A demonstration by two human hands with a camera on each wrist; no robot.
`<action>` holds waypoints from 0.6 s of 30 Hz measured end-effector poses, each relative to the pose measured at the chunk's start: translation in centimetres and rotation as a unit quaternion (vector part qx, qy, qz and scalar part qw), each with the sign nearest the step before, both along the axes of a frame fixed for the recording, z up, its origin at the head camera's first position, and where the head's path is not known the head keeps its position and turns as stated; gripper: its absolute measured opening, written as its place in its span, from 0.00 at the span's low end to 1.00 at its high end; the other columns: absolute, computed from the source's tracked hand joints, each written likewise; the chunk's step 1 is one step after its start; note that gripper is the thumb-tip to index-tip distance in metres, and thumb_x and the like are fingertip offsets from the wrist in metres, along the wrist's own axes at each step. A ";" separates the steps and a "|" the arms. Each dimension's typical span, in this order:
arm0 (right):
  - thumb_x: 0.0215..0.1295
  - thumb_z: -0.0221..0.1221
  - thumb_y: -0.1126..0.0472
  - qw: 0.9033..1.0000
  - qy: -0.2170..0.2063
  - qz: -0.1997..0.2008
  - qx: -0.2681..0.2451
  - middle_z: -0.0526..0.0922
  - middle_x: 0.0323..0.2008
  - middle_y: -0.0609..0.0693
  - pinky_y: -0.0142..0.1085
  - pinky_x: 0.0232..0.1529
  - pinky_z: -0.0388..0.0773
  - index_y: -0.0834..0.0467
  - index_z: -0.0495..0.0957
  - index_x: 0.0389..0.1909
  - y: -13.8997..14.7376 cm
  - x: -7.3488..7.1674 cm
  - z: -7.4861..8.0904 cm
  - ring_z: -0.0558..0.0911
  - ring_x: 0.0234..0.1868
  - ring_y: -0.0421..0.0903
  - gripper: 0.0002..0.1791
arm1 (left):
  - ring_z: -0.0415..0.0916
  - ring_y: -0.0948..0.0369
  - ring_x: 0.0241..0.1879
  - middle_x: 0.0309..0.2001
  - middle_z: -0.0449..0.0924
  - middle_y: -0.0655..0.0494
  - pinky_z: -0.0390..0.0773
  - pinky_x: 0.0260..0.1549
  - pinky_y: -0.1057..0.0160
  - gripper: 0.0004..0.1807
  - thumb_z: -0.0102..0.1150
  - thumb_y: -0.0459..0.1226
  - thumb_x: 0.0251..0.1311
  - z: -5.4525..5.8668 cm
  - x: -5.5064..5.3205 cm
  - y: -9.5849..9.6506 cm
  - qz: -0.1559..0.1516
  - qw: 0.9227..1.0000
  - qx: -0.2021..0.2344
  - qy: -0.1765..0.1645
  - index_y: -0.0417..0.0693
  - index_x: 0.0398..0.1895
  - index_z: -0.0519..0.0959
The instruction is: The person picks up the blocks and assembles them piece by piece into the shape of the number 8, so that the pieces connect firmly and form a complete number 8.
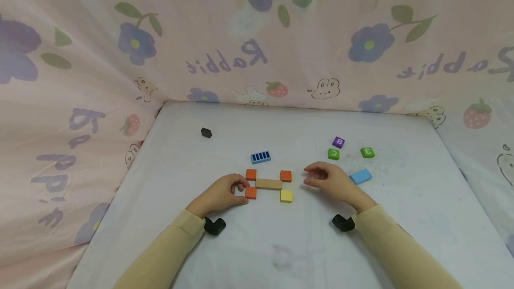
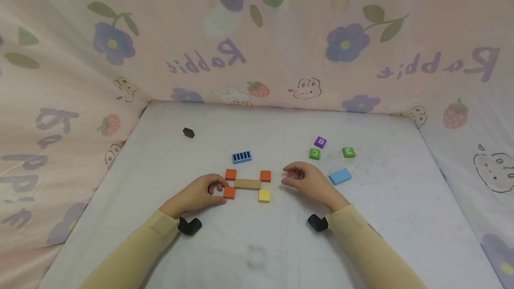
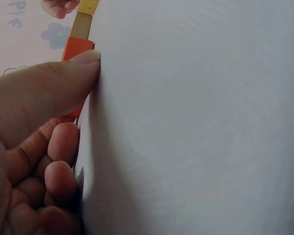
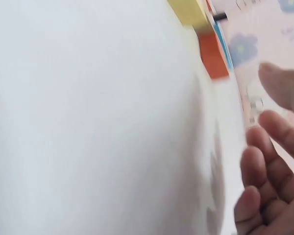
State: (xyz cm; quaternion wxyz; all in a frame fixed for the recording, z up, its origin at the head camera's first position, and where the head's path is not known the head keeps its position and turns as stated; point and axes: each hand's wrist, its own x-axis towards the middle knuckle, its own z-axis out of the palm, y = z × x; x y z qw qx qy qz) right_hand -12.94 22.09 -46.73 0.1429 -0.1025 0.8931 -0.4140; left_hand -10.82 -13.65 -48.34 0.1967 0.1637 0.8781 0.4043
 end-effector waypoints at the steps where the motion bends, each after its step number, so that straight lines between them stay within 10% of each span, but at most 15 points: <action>1: 0.57 0.67 0.43 1.000 0.009 -0.012 0.006 0.79 0.38 0.48 0.36 0.35 0.74 0.52 0.79 0.51 0.4 -0.3 0.1 0.75 0.38 0.47 0.25 | 0.67 0.60 0.31 0.35 0.73 0.59 0.68 0.30 0.62 0.17 0.73 0.42 0.51 0.0 0.0 0.0 0.000 1.000 -0.001 0.000 0.56 0.43 0.77; 18: 0.64 0.62 0.47 0.992 0.037 -0.104 0.062 0.70 0.57 0.61 0.48 0.46 0.72 0.59 0.67 0.66 6.6 -3.6 0.5 0.72 0.53 0.56 0.34 | 0.67 0.59 0.32 0.35 0.73 0.59 0.68 0.30 0.63 0.18 0.74 0.41 0.50 0.1 0.1 0.2 0.007 1.000 0.004 -0.008 0.55 0.43 0.77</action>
